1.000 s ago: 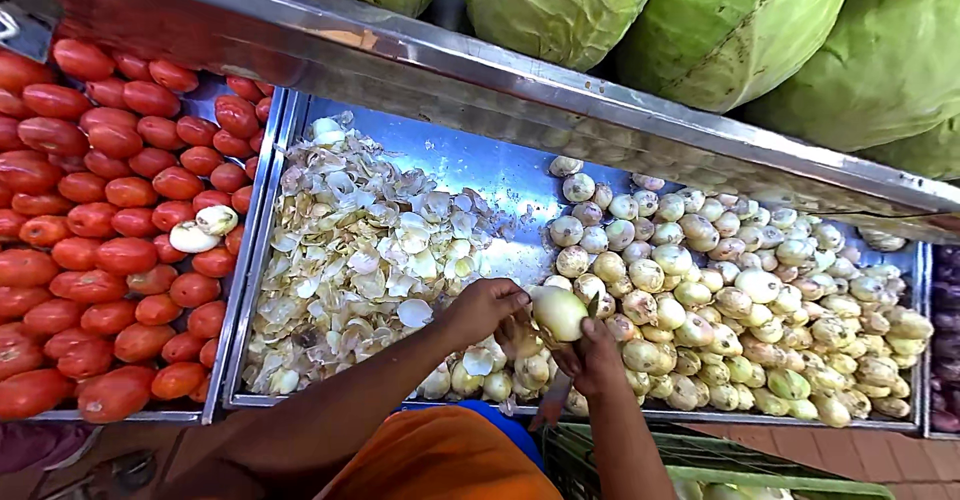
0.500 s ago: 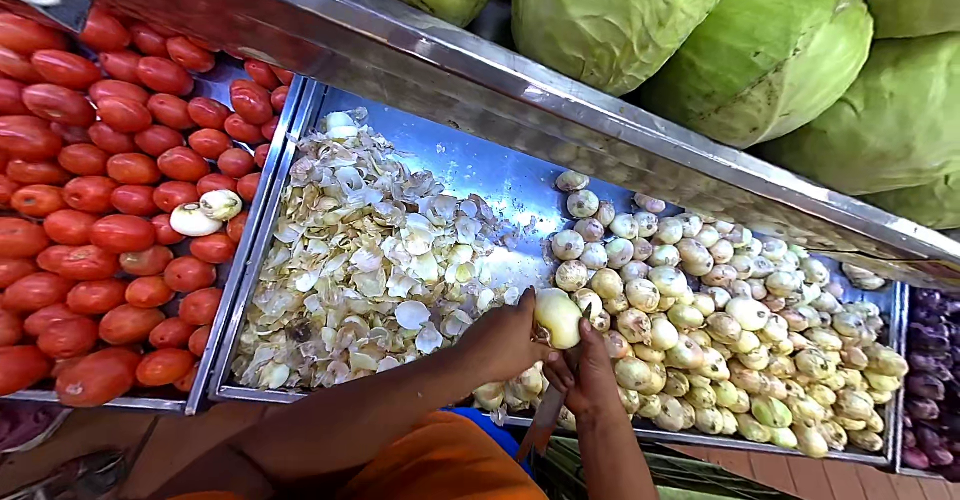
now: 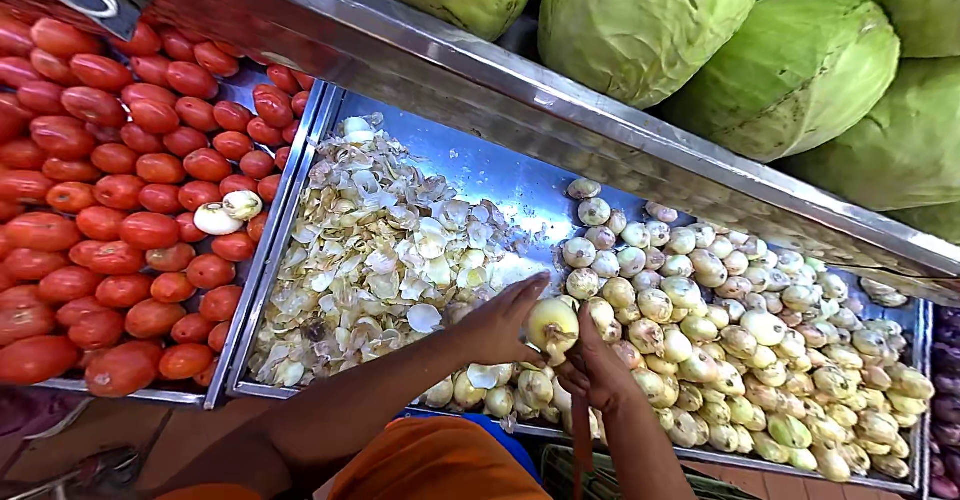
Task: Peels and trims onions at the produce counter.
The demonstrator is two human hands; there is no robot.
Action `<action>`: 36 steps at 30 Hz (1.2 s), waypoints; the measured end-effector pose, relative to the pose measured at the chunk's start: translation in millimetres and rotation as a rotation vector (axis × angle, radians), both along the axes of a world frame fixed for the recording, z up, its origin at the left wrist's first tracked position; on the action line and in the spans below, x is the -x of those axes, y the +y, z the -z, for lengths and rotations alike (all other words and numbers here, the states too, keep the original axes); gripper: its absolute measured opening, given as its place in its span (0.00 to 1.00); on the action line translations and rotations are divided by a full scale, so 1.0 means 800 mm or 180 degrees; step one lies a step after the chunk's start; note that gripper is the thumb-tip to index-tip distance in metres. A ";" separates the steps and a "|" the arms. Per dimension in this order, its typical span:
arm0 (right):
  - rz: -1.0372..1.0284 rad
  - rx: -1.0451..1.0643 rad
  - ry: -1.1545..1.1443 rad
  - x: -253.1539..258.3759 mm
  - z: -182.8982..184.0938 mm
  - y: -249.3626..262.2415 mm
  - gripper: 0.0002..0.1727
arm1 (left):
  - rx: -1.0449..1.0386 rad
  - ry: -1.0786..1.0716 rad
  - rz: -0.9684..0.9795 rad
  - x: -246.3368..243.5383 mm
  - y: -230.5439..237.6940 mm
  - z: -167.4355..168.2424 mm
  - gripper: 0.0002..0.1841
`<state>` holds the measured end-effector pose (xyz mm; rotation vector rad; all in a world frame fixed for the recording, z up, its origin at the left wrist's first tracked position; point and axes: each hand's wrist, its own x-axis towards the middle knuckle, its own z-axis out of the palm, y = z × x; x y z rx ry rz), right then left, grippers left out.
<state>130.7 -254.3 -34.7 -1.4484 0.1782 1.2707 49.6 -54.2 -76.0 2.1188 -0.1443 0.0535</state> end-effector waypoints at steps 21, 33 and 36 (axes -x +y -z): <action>-0.2256 0.0932 -0.3007 0.008 0.000 0.035 0.38 | 0.0252 0.0461 -0.0704 0.057 0.026 0.003 0.49; -0.2323 0.1362 -0.4840 0.044 0.033 0.040 0.46 | -0.0265 0.0015 -0.0612 0.058 0.023 0.012 0.43; -0.2115 0.1335 -0.5326 0.053 0.045 0.035 0.49 | -0.0363 0.0035 -0.0454 0.059 0.025 0.008 0.43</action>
